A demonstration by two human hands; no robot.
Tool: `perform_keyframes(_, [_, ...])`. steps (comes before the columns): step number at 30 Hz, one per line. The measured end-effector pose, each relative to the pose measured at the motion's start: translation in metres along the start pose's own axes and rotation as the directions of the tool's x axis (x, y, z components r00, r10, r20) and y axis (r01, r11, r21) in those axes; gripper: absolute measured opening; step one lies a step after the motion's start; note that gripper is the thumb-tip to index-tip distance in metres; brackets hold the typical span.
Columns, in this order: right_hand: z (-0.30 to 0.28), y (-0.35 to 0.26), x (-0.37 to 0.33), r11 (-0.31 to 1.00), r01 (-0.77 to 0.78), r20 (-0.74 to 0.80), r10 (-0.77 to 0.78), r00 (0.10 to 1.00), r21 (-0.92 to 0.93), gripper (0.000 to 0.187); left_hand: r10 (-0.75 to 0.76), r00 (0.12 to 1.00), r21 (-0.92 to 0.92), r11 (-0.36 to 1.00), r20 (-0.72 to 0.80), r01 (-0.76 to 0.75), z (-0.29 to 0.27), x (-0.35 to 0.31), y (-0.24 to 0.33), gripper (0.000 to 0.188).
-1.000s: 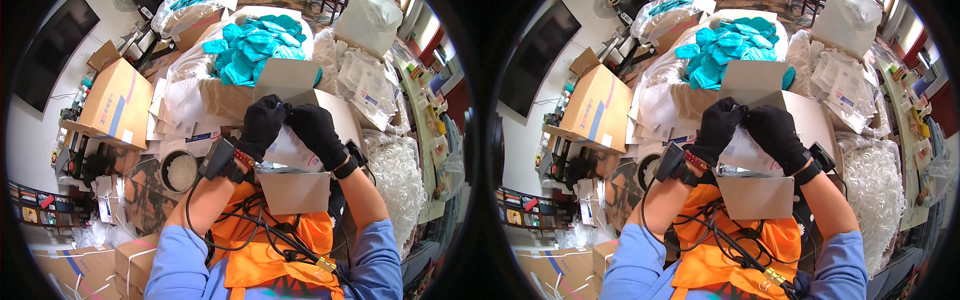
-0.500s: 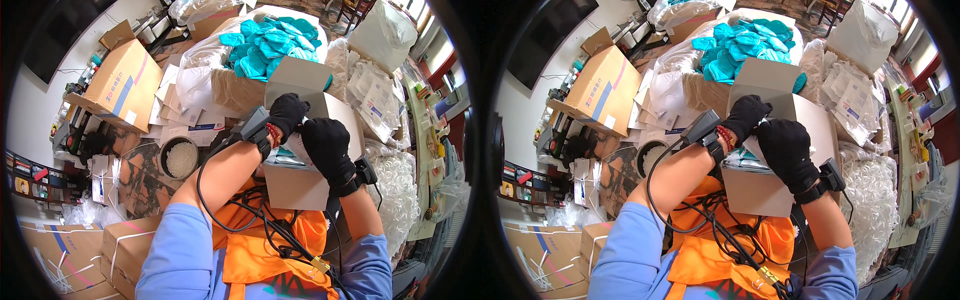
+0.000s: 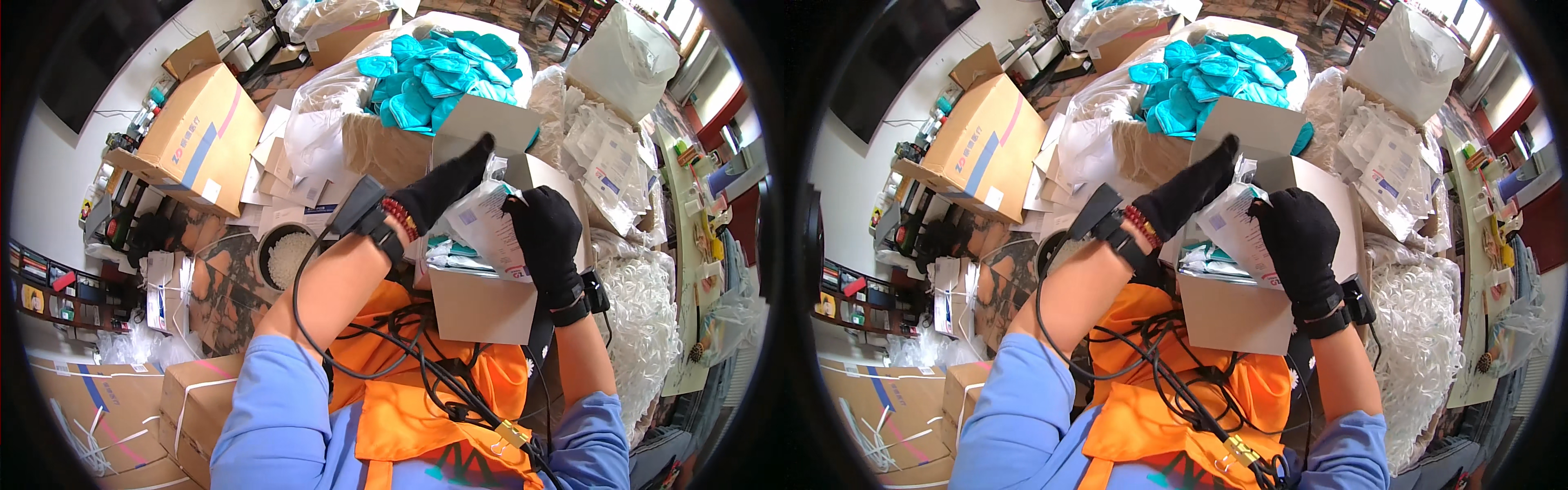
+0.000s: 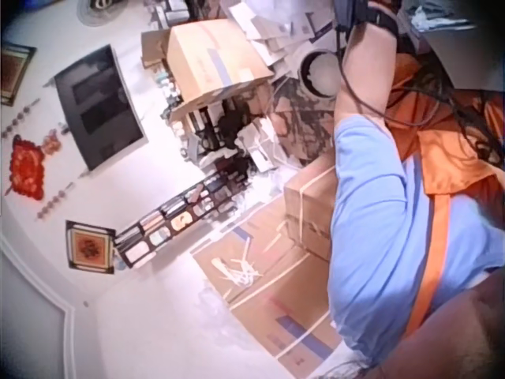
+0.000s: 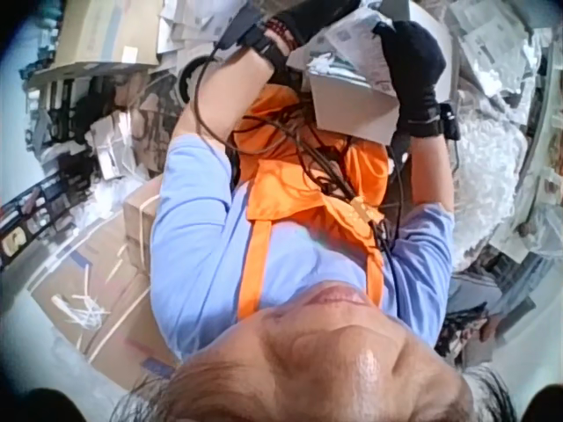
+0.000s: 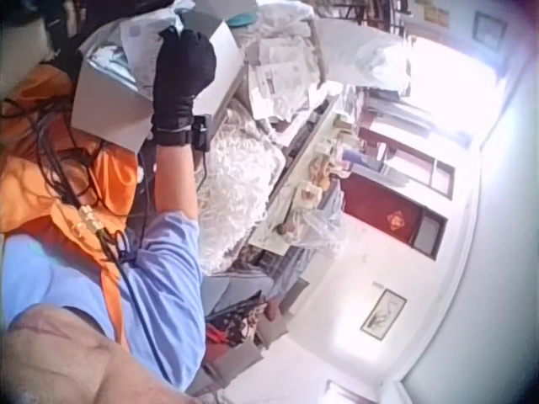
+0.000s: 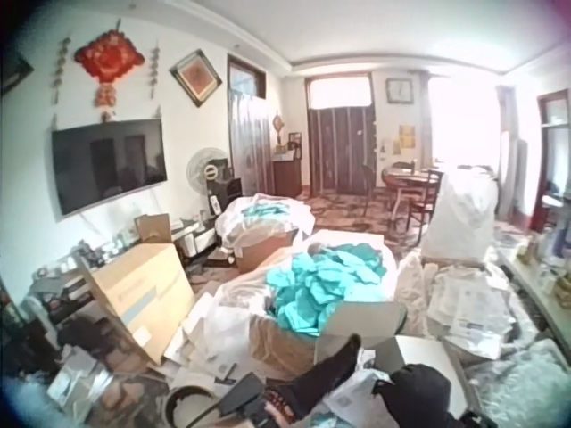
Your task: The person is sorting and packing protective face masks into a box.
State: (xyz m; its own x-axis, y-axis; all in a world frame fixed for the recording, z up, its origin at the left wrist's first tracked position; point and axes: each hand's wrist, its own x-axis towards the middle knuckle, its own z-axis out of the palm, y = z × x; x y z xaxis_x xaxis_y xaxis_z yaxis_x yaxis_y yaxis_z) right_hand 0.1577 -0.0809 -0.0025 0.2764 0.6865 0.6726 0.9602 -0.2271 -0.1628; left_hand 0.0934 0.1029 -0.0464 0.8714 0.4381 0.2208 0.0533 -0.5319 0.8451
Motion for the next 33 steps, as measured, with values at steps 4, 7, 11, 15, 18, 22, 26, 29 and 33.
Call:
perform_keyframes(4, [0.001, -0.004, 0.007, 0.985, -0.069, 0.063, 0.06, 0.996, 0.156, 0.017, 0.1, 0.995, -0.243, 0.964, -0.027, -0.103, 0.002, -0.026, 0.02, 0.025])
perform_keyframes(7, [-0.003, -0.007, 0.006, 0.96, -0.169, 0.221, 0.118, 0.968, 0.224, 0.017, 0.167, 0.974, 0.053, 0.986, -0.155, -0.161, 0.012, -0.033, 0.018, 0.024])
perform_keyframes(11, [0.01, -0.013, 0.0, 0.989, -0.129, 0.247, 0.107, 0.963, 0.077, 0.019, 0.252, 0.949, 0.38, 0.91, -0.189, -0.166, 0.018, -0.03, 0.011, 0.016])
perform_keyframes(15, [0.005, -0.023, -0.005, 0.998, 0.021, 0.215, -0.009, 0.977, -0.054, 0.019, 0.293, 0.931, 0.38, 0.904, -0.218, -0.196, 0.03, -0.023, -0.001, 0.017])
perform_keyframes(18, [-0.006, -0.034, -0.01, 0.996, 0.085, 0.201, -0.081, 0.976, -0.015, 0.02, 0.199, 0.95, 0.453, 0.889, -0.242, -0.071, 0.04, -0.017, -0.007, 0.024])
perform_keyframes(22, [-0.015, -0.046, -0.021, 0.983, 0.181, 0.176, -0.186, 0.967, 0.041, 0.027, -0.104, 0.988, 0.611, 0.777, -0.114, 0.152, 0.039, -0.007, -0.007, 0.028])
perform_keyframes(26, [-0.023, -0.051, -0.02, 0.981, 0.194, 0.169, -0.191, 0.967, -0.002, 0.028, -0.154, 0.988, 0.62, 0.773, -0.024, 0.135, 0.041, 0.001, -0.017, 0.031])
perform_keyframes(29, [-0.024, -0.033, -0.019, 0.993, 0.122, 0.188, -0.119, 0.975, -0.006, 0.027, -0.185, 0.974, 0.559, 0.826, 0.134, 0.079, 0.02, -0.003, -0.007, 0.034])
perform_keyframes(33, [-0.029, -0.014, -0.008, 1.0, 0.0, 0.111, -0.003, 0.994, 0.026, 0.031, 0.338, 0.899, 0.243, 0.93, -0.278, -0.275, -0.002, -0.01, -0.025, 0.037])
